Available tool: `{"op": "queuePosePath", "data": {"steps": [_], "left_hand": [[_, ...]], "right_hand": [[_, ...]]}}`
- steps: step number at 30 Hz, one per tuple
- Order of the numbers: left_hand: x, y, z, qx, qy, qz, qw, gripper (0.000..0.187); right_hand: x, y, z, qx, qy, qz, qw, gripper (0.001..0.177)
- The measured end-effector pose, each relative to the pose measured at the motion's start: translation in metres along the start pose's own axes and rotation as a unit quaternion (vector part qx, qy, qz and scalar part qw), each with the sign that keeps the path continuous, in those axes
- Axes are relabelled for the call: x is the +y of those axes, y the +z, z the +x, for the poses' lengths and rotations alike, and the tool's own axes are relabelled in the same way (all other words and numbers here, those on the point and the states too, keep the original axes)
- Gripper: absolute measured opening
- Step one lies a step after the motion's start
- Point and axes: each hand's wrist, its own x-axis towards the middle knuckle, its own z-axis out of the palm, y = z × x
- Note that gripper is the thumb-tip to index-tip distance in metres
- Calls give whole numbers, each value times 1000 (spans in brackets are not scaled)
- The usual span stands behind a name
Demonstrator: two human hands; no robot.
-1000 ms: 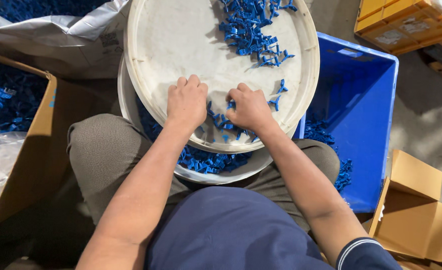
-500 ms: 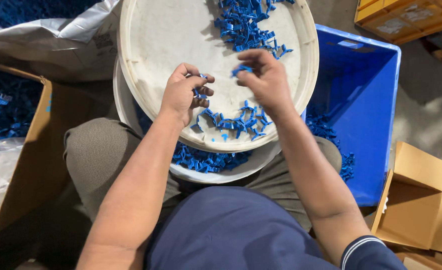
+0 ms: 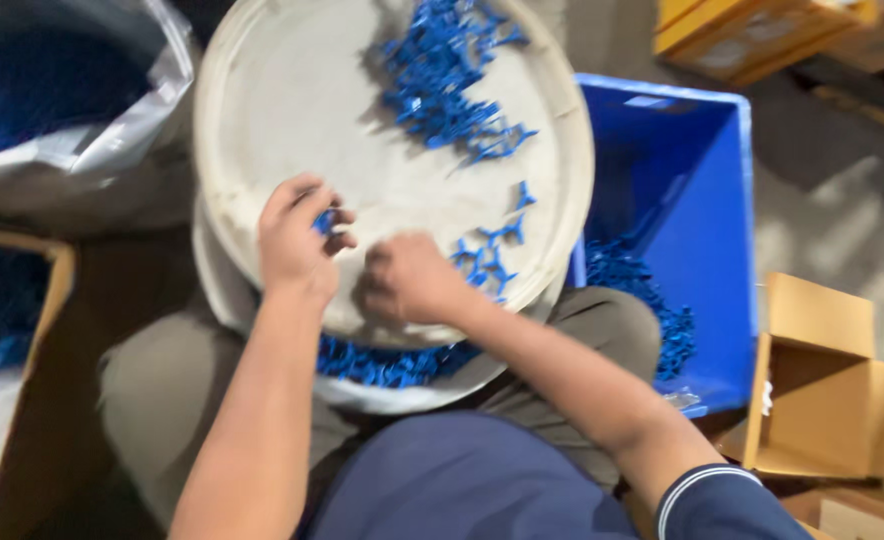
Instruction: The person sits on the floor and sorts small blue plastic pieces by hand from a white bucket lid into a blue bin. They repeatedly pick up pieces, separate them, and place them into the bin.
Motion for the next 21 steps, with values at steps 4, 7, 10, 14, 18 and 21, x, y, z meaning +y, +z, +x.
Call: {"op": "queuePosePath", "data": {"steps": [4,7,10,14,18,21], "left_hand": [[2,1,-2,-26,39,-21,999,27],[-5,1,-1,-40,50,-11,998,20],[-6,3,-1,-34,20,15,999,14],[-4,10,-2,-7,-18,31,999,12],[-10,7,-2,-35,-38,74,996,15],[-30,6,-2,-63,-84,137,985,20]], "right_hand": [[13,-13,-49,137,-44,68,987,24],[83,-19,-48,141,66,101,983,27],[171,-44,-50,333,139,12,933,39],[200,-42,-50,271,231,-41,934,36],[148,-26,-58,249,266,-13,931,12],[100,-25,-64,290,226,32,929,12]]}}
